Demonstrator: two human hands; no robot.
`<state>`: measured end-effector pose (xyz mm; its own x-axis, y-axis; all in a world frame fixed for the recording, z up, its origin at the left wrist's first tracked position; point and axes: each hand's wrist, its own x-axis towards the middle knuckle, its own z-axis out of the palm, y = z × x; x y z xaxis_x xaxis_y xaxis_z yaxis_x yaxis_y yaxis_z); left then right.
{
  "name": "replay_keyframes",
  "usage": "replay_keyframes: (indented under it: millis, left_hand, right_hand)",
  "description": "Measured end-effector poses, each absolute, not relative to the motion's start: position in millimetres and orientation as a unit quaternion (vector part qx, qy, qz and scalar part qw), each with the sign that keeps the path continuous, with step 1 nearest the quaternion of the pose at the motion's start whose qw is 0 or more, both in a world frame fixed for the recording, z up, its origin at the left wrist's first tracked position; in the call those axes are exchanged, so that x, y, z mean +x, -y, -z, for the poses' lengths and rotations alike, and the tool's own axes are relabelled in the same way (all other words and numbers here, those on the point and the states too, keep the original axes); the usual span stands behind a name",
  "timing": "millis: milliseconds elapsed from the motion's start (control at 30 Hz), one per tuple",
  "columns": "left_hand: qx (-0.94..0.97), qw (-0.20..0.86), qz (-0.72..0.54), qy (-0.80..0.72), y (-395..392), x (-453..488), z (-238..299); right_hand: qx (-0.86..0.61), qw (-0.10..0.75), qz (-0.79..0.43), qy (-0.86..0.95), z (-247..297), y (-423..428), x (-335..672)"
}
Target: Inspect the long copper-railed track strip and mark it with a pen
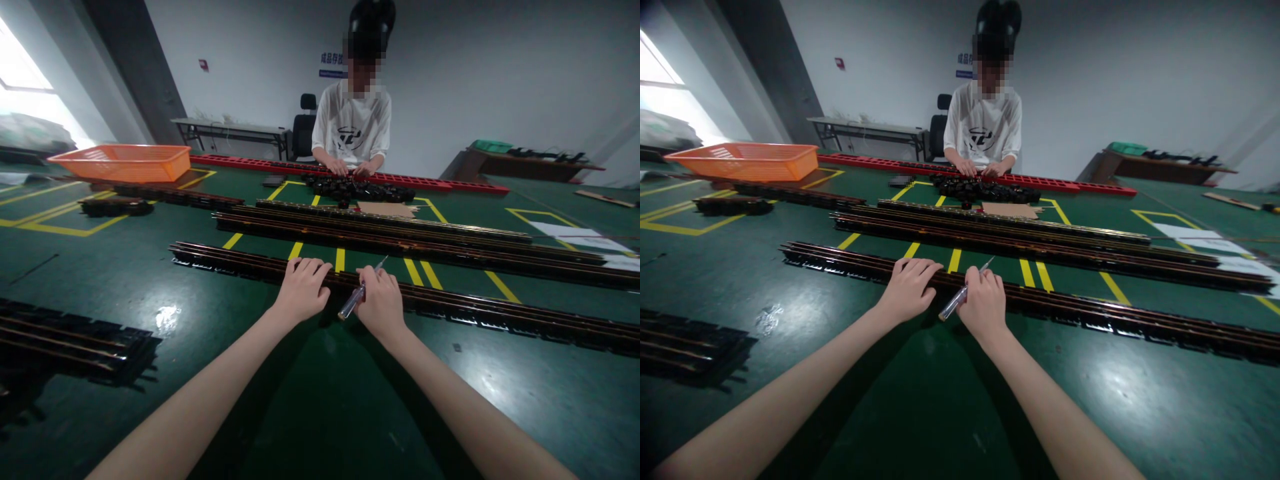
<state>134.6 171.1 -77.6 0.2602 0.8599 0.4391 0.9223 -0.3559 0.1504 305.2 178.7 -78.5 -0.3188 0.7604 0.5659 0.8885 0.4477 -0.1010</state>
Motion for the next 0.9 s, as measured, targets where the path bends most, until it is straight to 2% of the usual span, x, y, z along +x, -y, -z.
replay_keyframes:
  millis: [200, 467, 900]
  left_hand:
    - [-0.793, 0.069, 0.225, 0.562, -170.6, 134.3, 77.3]
    - [-0.795, 0.069, 0.223, 0.559, -170.5, 134.3, 76.2]
    - [-0.791, 0.052, 0.225, 0.567, -170.4, 134.4, 75.9]
  right_hand:
    - [-0.479, 0.272, 0.164, 0.818, 80.0, -178.9, 304.9]
    - [-0.522, 0.253, 0.193, 0.792, 79.0, -179.6, 301.9]
    - [-0.52, 0.21, 0.188, 0.806, 74.8, -180.9, 301.6]
